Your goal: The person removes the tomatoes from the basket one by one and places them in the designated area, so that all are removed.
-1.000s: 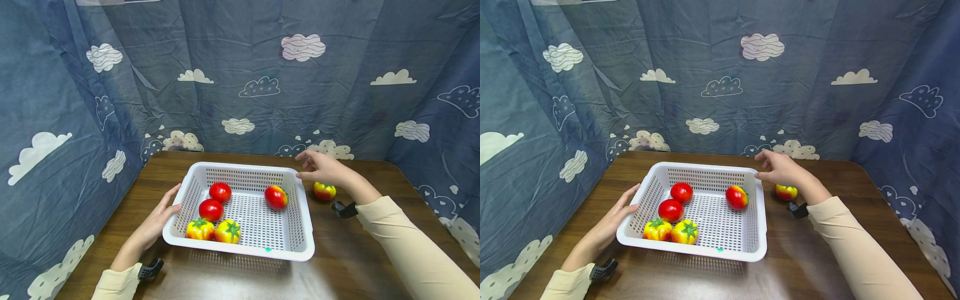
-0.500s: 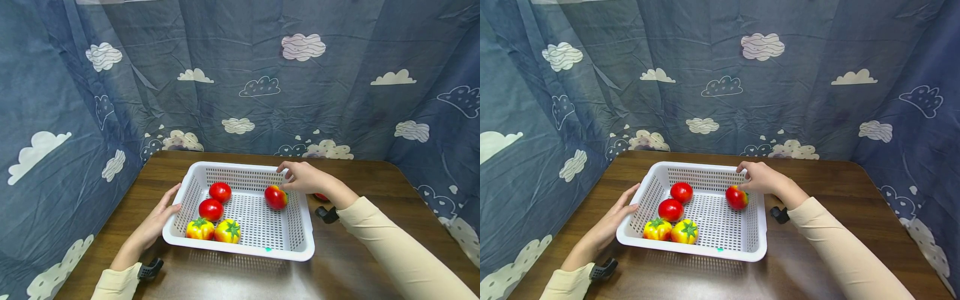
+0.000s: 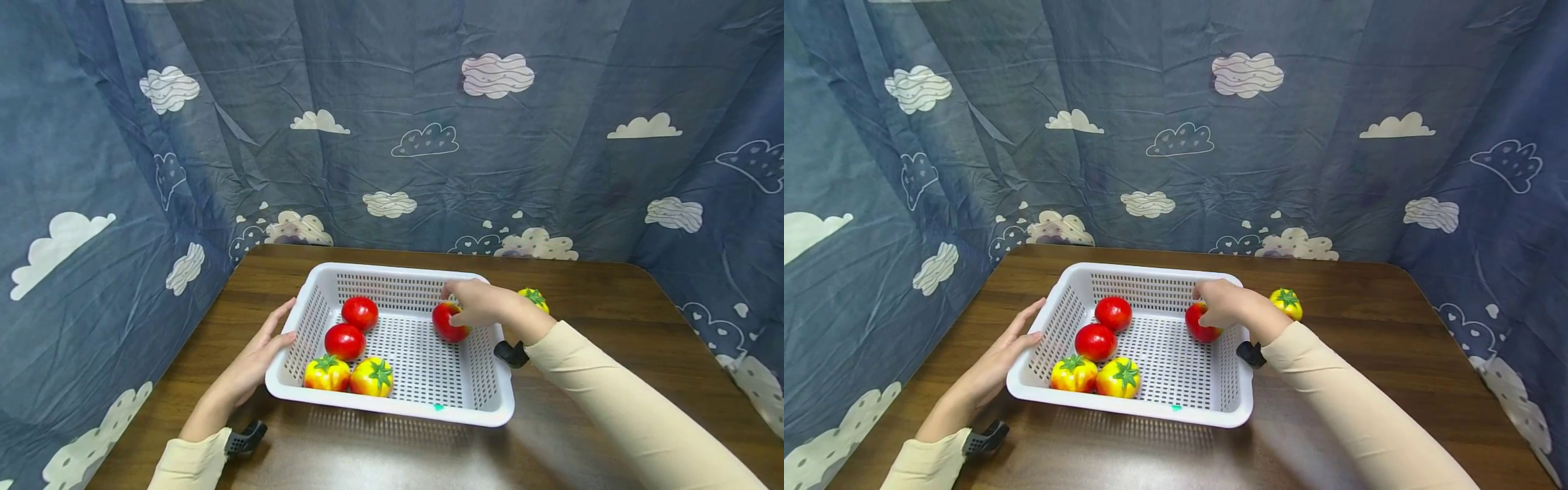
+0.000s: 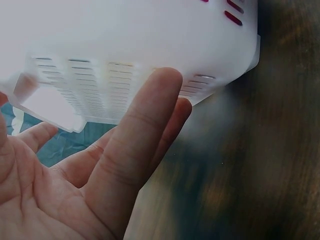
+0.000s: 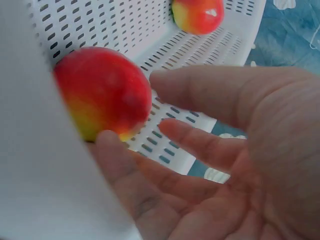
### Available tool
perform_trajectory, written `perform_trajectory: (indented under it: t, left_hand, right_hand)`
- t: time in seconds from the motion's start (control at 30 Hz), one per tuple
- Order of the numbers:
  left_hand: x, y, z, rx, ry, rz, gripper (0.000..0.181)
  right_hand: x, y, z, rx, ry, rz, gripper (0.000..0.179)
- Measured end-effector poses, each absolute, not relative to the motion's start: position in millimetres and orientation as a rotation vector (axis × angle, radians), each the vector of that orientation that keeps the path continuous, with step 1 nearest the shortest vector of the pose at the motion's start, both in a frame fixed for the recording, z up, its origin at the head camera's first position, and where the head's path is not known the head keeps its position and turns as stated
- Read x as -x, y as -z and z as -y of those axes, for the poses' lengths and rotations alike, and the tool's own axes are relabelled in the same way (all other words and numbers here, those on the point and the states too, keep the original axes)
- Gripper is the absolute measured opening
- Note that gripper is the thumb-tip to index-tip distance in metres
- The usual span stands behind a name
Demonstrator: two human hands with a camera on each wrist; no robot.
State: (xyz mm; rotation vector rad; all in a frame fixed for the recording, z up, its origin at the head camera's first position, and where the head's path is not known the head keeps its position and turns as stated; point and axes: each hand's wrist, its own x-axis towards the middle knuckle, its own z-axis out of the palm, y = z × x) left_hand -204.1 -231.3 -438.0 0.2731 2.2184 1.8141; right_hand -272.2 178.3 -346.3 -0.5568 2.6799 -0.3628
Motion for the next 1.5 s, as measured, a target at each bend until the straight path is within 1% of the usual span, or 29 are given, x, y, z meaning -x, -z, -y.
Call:
perform_trajectory:
  t: [0.2,0.37,0.67,0.77,0.93,1.2,1.5]
  left_hand:
    - [204,437,231,-0.27,-1.81,-2.222,0.069]
    - [204,438,231,-0.275,-1.811,-2.224,0.069]
    - [204,439,232,-0.277,-1.814,-2.216,0.069]
    - [204,440,232,-0.288,-1.815,-2.217,0.069]
    - [204,439,232,-0.291,-1.812,-2.221,0.069]
    - [205,439,233,-0.29,-1.809,-2.221,0.069]
    - [205,440,233,-0.299,-1.817,-2.212,0.069]
  right_hand:
    - [274,349,-174,0.514,0.327,-2.677,0.048]
    - [277,351,-172,0.553,0.287,-2.677,0.046]
    - [280,354,-161,0.62,0.247,-2.656,0.056]
    - [279,355,-157,0.623,0.232,-2.653,0.056]
    - [280,358,-154,0.575,0.232,-2.658,0.054]
    - [283,364,-148,0.523,0.248,-2.614,0.063]
    - [281,370,-140,0.554,0.301,-2.564,0.058]
